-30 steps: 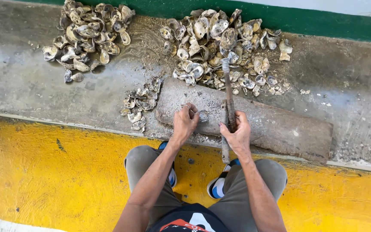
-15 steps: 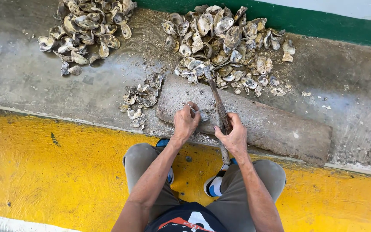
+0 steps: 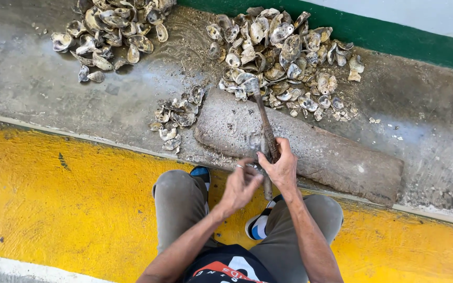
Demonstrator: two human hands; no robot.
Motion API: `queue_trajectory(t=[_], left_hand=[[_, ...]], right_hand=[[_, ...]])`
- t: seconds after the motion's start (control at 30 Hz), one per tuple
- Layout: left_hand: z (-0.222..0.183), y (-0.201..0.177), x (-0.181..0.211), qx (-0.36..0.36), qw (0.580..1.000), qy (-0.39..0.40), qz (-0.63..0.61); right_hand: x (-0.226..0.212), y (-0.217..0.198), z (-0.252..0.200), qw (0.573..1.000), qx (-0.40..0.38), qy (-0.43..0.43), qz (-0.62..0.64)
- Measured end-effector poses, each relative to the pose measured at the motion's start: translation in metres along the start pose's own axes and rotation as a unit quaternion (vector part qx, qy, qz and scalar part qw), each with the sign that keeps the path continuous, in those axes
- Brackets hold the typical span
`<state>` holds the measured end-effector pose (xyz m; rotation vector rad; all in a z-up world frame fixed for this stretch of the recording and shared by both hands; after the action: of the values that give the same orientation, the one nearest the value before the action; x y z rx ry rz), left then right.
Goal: Breaking oyster shells on a concrete block using a metal rod.
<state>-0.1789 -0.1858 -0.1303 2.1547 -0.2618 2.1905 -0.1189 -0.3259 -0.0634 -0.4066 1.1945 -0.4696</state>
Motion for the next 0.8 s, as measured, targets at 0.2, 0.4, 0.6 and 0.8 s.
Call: queue_trajectory(t=[0.2,0.4,0.6,0.8], left_hand=[[-0.015,0.037,0.012,-0.056,0.980,-0.143,-0.127],[-0.012,-0.007,0.009,-0.015,0.980,-0.188,-0.069],[0.013,-0.062,-0.003,-0.034,0.978,-0.186,-0.083],[0.020,-0.080,0.008,-0.040,0.981,-0.185,-0.033]], right_hand=[[-0.011,-0.003,-0.002,1.000,0.026,0.002,0.010],[0.017,-0.013,-0.019,0.998,0.010,0.018,0.051],[-0.056,-0.049,-0.029,0.997,0.040,-0.064,-0.032],[-0.039,-0.041,-0.035,0.988,-0.041,-0.020,-0.149]])
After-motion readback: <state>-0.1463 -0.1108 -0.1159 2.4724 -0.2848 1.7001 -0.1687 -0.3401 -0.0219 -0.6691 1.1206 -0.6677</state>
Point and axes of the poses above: each hand's wrist, its own z-axis towards the middle knuckle, its own y-axis out of the palm, x = y × z, the point moved 9 cm from there along z, towards the middle knuckle, and after that the axes turned 10 degrees about -y, right-handed, at the moved point
